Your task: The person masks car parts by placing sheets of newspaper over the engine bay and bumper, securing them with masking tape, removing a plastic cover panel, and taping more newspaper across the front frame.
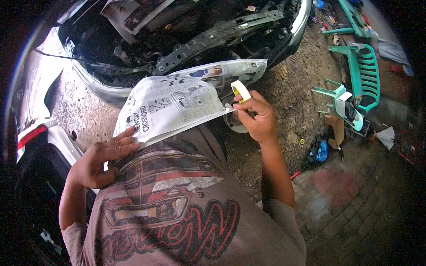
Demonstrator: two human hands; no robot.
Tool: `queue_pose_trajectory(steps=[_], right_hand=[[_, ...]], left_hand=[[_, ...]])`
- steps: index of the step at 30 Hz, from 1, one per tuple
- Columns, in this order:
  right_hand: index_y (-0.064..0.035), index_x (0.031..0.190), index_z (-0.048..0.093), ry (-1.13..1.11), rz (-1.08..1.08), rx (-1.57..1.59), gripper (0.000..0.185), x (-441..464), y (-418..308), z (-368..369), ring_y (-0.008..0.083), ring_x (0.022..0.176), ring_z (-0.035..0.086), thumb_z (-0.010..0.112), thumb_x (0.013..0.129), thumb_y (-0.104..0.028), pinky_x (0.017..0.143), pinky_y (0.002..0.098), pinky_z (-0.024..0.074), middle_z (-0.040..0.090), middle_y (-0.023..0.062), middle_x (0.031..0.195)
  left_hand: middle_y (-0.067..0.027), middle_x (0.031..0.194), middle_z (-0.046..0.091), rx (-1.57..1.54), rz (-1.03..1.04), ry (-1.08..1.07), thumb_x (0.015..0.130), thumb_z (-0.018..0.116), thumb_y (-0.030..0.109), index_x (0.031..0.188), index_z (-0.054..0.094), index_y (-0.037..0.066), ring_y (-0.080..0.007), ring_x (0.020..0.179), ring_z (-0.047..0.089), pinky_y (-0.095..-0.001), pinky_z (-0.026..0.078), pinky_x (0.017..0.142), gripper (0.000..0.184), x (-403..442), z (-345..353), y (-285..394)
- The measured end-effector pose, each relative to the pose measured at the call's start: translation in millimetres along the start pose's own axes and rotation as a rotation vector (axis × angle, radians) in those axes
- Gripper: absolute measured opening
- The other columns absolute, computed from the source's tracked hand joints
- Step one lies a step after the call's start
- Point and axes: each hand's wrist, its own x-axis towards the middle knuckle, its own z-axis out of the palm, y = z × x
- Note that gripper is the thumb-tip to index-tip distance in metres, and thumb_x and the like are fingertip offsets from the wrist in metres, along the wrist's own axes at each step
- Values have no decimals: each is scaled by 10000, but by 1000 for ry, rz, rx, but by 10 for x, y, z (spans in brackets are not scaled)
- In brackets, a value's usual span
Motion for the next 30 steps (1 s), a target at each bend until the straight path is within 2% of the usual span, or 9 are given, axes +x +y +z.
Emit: queue_pose_trajectory(steps=[5,7,12,14,18,20,21,25,30], right_hand=[[-44,1049,776,-88,31,-55,242,40,-63,-91,132,907,674,704,860,89,788,266,541,713,96,1131],[-60,1110,783,-178,111,-94,299,62,-145,-257,122,923,661,716,851,73,809,262,533,710,90,1123],[-100,1304,761,-339,263,-27,492,53,-99,-472,113,997,633,750,828,25,899,247,507,694,50,1107],[-108,1377,722,-404,365,264,549,52,-62,-507,134,1062,632,761,838,-13,959,256,497,676,28,1127],[-97,1411,697,-227,553,382,584,21,-7,-598,155,1085,631,776,834,-42,979,276,498,665,29,1178],[-118,1436,675,-29,310,-67,638,135,-70,-656,153,1062,617,801,811,-82,941,279,510,646,55,1221],[-118,1436,675,-36,306,-61,638,210,-192,-644,153,1062,617,801,811,-82,941,279,510,646,55,1221],[-188,1450,655,-311,-217,-668,719,530,-1139,-55,320,1120,598,851,758,-165,982,432,491,554,205,1359],[-185,1428,669,-689,-392,-522,640,480,-1181,567,421,1213,557,766,799,-123,1062,523,406,539,264,1317]], left_hand=[[-282,1550,539,-37,-98,-10,574,569,48,1490,589,-14,-433,1499,454,-452,534,1079,918,-12,-50,116],[-282,1564,524,20,-154,-21,581,585,36,1497,594,20,-412,1427,549,-386,617,876,916,21,-68,201],[-291,1549,532,72,-118,-20,592,588,37,1493,610,65,-419,1397,573,-383,624,864,902,31,-74,227],[-288,1542,540,85,-112,-15,592,583,34,1492,613,76,-417,1421,548,-390,622,889,901,21,-70,217],[-275,1524,562,160,-56,-30,601,573,20,1487,615,73,-408,1483,475,-406,616,950,888,20,-51,186],[-272,1522,564,157,-63,-19,604,573,19,1485,617,77,-405,1499,454,-410,613,966,884,18,-49,207],[-272,1525,561,151,-105,-31,607,576,15,1488,615,82,-407,1496,457,-411,613,965,884,27,-55,245],[-254,1482,601,205,-123,-64,689,615,46,1497,610,120,-361,1389,587,-429,636,949,812,64,-120,325],[-250,1489,597,197,-130,-97,717,630,41,1524,582,132,-342,1310,654,-429,654,901,814,60,-158,339]])
